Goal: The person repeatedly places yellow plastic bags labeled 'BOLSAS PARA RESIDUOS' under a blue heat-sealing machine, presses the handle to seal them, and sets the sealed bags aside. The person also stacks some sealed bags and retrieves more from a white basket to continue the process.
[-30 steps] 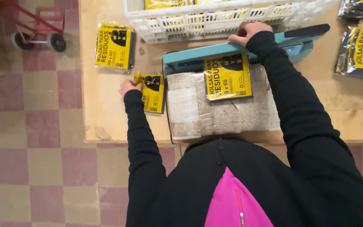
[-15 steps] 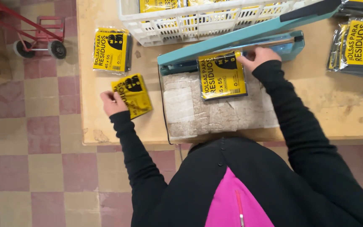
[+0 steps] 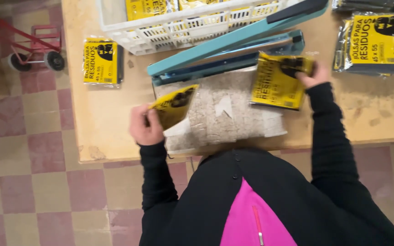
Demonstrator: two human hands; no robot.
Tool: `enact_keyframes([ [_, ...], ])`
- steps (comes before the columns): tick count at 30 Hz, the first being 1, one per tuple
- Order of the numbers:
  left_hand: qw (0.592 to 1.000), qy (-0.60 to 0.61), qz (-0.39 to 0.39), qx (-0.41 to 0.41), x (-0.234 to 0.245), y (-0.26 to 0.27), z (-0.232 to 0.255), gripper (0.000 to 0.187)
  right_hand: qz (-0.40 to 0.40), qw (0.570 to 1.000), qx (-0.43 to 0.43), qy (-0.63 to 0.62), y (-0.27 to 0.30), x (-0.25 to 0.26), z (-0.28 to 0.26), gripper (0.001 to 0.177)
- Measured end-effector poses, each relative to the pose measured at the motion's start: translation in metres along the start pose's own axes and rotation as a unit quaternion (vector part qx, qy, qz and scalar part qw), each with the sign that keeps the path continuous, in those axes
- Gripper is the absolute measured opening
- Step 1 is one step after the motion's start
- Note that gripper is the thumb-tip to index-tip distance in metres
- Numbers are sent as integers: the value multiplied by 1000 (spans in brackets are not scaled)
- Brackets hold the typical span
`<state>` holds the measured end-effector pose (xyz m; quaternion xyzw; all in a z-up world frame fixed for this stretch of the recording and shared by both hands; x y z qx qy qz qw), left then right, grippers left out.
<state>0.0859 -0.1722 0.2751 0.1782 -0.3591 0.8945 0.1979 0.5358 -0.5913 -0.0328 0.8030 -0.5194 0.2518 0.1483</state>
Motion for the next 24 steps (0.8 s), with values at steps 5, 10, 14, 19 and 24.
enact_keyframes([
  [5, 980, 182, -66, 48, -83, 44, 16, 5, 45, 995, -90, 2, 50, 88, 88, 55],
  [10, 945, 292, -71, 131, -127, 71, -4, 10, 71, 962, -93, 248, 70, 64, -30, 67],
  [14, 853, 459, -78, 234, -161, 84, -37, 12, -184, 904, 122, -366, 60, -38, -180, 82],
  [19, 858, 428, -62, 277, -206, 97, -100, 16, -247, 874, 29, -418, 41, -125, -183, 46],
  [24, 968, 119, -96, 198, -204, 63, -105, 14, -140, 955, 19, -261, 4, -150, -176, 17],
])
Point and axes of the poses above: each hand's wrist, its own y-axis away from the middle knuckle, its own x-axis out of the back of the hand, z = x × y, the point moved 8 cm from there along -y, towards the middle knuckle, and after that the axes turned 1 degree about y, right-handed, at the moved point
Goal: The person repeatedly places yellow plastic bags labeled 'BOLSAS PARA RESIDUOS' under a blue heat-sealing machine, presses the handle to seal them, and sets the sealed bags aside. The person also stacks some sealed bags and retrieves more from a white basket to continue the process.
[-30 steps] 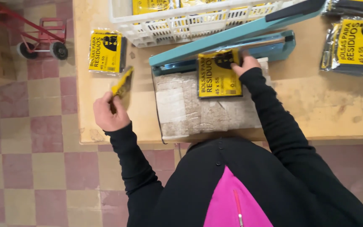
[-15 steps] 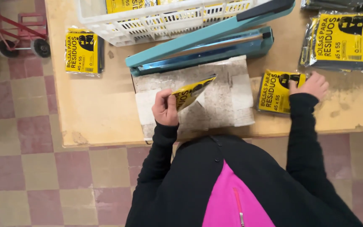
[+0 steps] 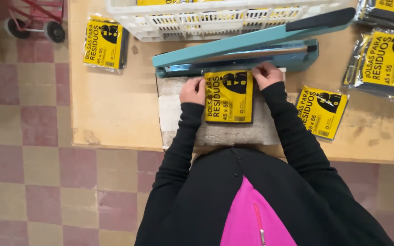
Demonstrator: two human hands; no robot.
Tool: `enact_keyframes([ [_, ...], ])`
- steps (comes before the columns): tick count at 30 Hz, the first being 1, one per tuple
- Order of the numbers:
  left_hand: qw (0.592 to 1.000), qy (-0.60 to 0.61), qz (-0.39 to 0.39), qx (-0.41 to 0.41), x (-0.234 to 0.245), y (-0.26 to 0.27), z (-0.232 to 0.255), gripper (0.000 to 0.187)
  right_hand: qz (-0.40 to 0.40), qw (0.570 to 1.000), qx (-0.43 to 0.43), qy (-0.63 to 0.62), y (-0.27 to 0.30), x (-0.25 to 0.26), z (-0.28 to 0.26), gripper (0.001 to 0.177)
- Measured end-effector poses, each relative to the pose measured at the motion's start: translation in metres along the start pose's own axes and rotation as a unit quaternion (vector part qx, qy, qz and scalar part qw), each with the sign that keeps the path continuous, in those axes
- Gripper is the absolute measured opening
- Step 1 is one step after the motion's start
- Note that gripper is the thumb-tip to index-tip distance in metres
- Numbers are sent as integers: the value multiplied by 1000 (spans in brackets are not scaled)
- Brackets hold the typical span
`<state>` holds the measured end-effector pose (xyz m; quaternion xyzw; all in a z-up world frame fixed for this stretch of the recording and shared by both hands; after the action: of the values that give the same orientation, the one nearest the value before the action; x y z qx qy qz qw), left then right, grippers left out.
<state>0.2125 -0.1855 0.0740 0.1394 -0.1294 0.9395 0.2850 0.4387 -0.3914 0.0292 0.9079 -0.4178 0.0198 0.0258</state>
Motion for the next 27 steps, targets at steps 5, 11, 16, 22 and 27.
enact_keyframes([
  [5, 982, -183, 44, -14, -8, -28, -3, 15, 133, 936, 113, 305, -21, -6, -53, 17],
  [11, 981, -175, 67, -52, -18, -43, -21, 28, 191, 910, 84, 359, -24, -10, -61, 15],
  [16, 978, -193, 68, -24, -18, -45, -26, 26, 158, 893, 234, 349, 3, -34, -151, 15],
  [22, 980, -188, 64, -27, -16, -40, -27, 23, 51, 734, 465, 492, -35, -75, -256, 20],
  [27, 980, -183, 74, -30, -14, -45, -24, 24, -59, 767, 256, 586, -104, -64, -155, 41],
])
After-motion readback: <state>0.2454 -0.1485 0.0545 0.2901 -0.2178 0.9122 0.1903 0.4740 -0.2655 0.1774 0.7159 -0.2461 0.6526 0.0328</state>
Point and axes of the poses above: each hand's wrist, its own y-axis away from the middle knuckle, its own x-axis out of the back of the hand, z = x × y, the point moved 8 cm from there along -y, towards the middle knuckle, and after that the axes turned 1 degree about y, right-handed, at the moved point
